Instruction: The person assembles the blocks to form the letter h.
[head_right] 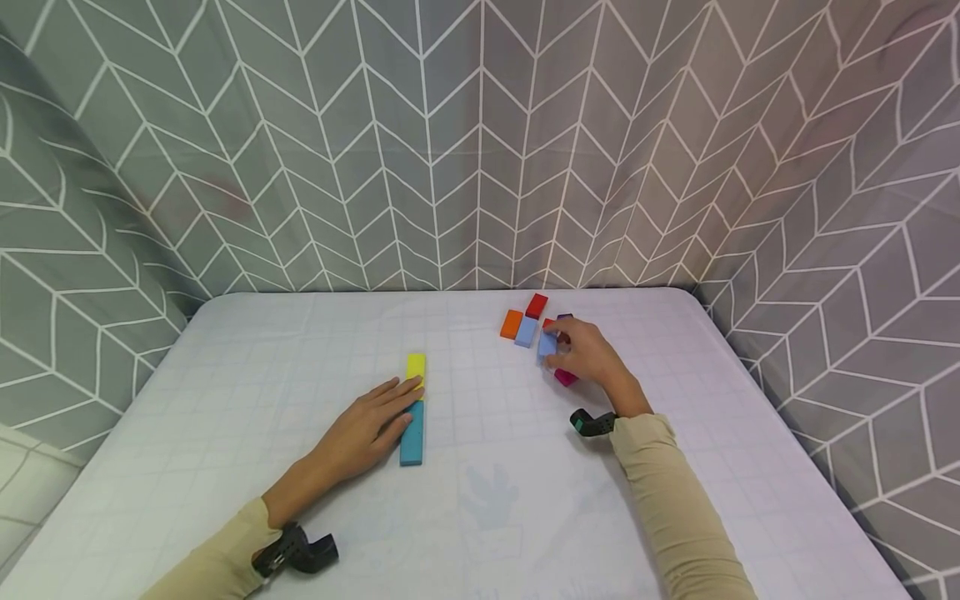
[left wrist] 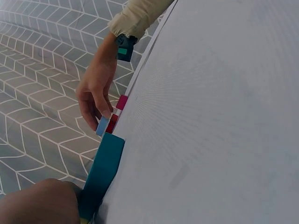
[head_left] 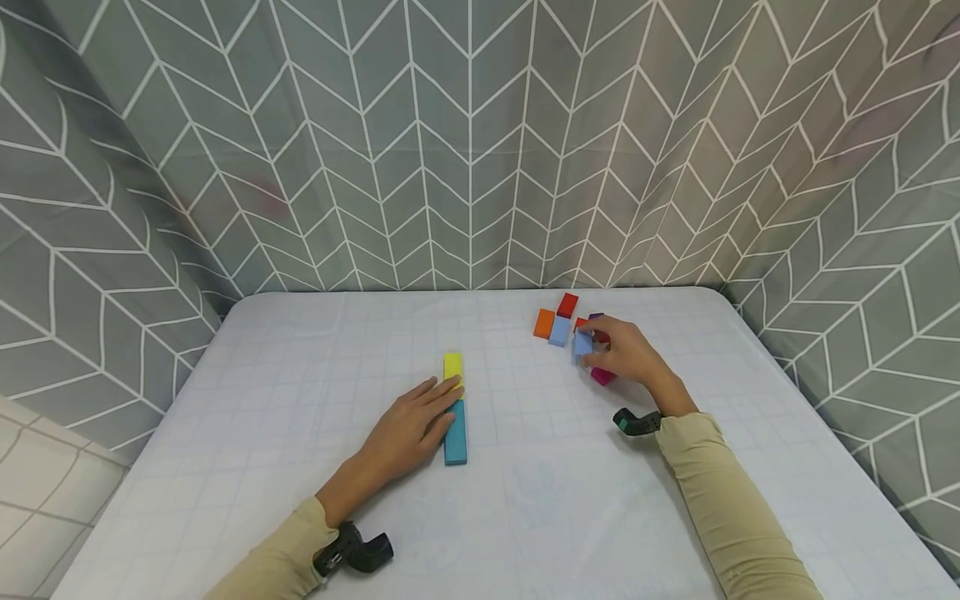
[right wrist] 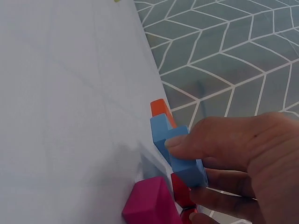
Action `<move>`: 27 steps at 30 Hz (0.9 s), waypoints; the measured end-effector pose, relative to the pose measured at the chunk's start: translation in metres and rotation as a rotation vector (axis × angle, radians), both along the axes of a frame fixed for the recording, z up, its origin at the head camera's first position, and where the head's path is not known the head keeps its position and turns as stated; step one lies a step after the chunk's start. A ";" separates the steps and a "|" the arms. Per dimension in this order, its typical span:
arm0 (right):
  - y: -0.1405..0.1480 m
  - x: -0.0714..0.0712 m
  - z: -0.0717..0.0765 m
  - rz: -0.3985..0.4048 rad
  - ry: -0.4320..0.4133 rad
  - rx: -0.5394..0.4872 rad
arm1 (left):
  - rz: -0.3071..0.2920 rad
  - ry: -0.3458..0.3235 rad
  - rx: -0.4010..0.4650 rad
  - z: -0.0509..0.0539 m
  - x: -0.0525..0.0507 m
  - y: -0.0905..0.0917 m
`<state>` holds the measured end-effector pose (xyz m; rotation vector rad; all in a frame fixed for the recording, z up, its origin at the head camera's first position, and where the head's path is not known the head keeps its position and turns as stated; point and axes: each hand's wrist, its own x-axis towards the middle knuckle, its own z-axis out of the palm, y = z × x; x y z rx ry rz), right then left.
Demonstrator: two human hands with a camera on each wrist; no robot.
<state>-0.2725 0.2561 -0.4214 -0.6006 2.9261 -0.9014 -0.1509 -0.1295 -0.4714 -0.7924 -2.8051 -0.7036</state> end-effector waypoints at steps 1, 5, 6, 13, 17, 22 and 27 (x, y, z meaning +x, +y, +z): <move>0.000 0.000 0.000 0.004 0.006 0.001 | -0.001 -0.001 0.001 0.000 0.000 0.000; -0.001 0.001 0.002 0.008 0.021 -0.004 | -0.004 -0.004 0.011 0.000 0.000 -0.001; -0.002 0.001 0.002 0.007 0.023 -0.007 | -0.006 -0.006 0.012 0.000 0.000 -0.001; -0.004 0.003 0.005 0.001 0.043 -0.028 | -0.007 -0.011 0.017 0.000 0.000 -0.001; -0.006 0.003 0.007 0.001 0.060 -0.049 | -0.003 -0.006 0.017 0.001 0.000 -0.001; -0.007 0.004 0.007 0.001 0.076 -0.075 | -0.011 0.000 0.023 0.002 -0.001 -0.001; -0.012 0.003 0.008 0.004 0.085 -0.075 | -0.023 0.007 0.030 0.001 -0.001 -0.002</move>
